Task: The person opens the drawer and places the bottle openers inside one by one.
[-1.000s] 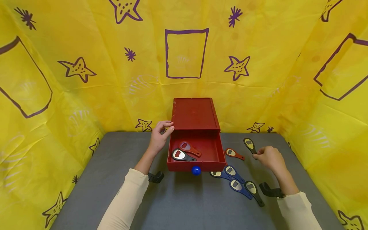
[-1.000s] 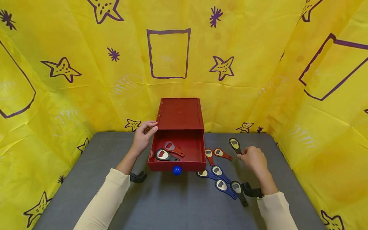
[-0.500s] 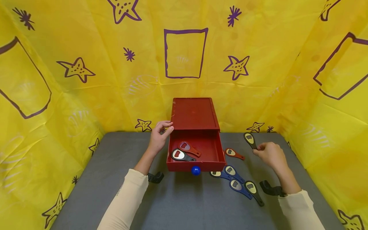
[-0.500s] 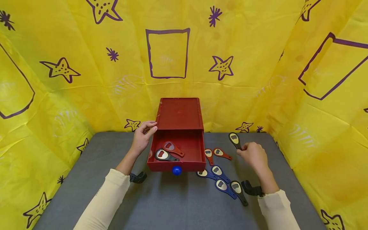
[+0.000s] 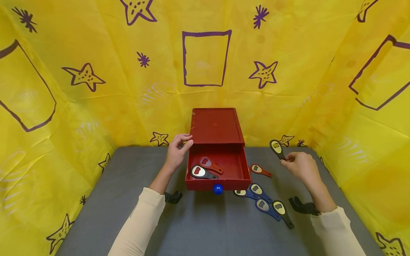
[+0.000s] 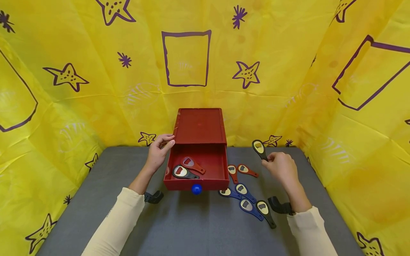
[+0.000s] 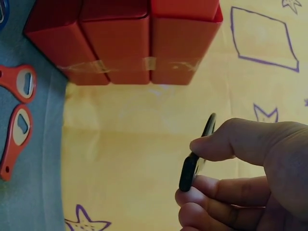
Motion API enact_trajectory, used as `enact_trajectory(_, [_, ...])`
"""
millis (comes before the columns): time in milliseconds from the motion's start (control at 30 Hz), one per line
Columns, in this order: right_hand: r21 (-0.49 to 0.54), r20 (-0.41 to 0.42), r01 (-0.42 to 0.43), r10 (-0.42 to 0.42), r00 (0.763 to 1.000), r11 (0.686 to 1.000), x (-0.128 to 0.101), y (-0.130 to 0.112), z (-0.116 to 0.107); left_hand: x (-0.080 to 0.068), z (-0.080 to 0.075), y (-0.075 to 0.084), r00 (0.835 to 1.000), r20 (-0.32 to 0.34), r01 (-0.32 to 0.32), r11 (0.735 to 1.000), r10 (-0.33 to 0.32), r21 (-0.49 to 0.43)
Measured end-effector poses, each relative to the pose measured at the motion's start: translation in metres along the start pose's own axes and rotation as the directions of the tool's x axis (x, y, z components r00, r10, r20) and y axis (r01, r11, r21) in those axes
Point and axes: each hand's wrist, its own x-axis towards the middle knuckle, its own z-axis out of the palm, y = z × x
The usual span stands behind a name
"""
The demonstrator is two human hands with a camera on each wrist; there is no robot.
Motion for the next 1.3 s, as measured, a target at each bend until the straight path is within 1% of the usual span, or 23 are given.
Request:
enact_trajectory(167, [0.005, -0.049, 0.014, -0.014, 0.999, 1.000, 0.003, -0.005, -0.001, 0.000, -0.001, 0.000, 1.000, 0.000, 0.002, 1.000, -0.002, 0.005])
enact_trajectory(333, [0.006, -0.061, 0.027, -0.026, 0.998, 1.000, 0.005, -0.015, -0.004, 0.000, -0.001, 0.000, 1.000, 0.000, 0.004, 1.000, -0.004, 0.002])
enact_trajectory(433, [0.010, -0.066, 0.051, -0.051, 0.997, 0.999, 0.008, -0.022, -0.006, 0.000, -0.001, -0.001, 1.000, -0.003, -0.001, 1.000, 0.001, -0.001])
enact_trajectory(767, [0.029, -0.141, 0.118, -0.113, 0.983, 0.993, 0.013, -0.041, -0.018, 0.000, 0.000, -0.001, 1.000, 0.006, -0.007, 1.000, 0.007, -0.019])
enact_trajectory(867, [0.036, -0.138, 0.139, -0.132, 0.982, 0.990, 0.014, -0.048, -0.021, 0.000, 0.000, -0.001, 1.000, 0.005, -0.008, 1.000, 0.008, -0.023])
enact_trajectory(1100, [0.065, -0.096, 0.134, -0.127, 0.987, 0.989, 0.017, -0.062, -0.023, 0.000, 0.000, -0.001, 1.000, 0.013, 0.001, 1.000, -0.001, -0.027])
enact_trajectory(1300, [0.073, -0.109, 0.185, -0.176, 0.978, 0.980, 0.017, -0.073, -0.021, 0.000, 0.000, -0.001, 1.000, 0.010, -0.009, 1.000, 0.010, -0.028])
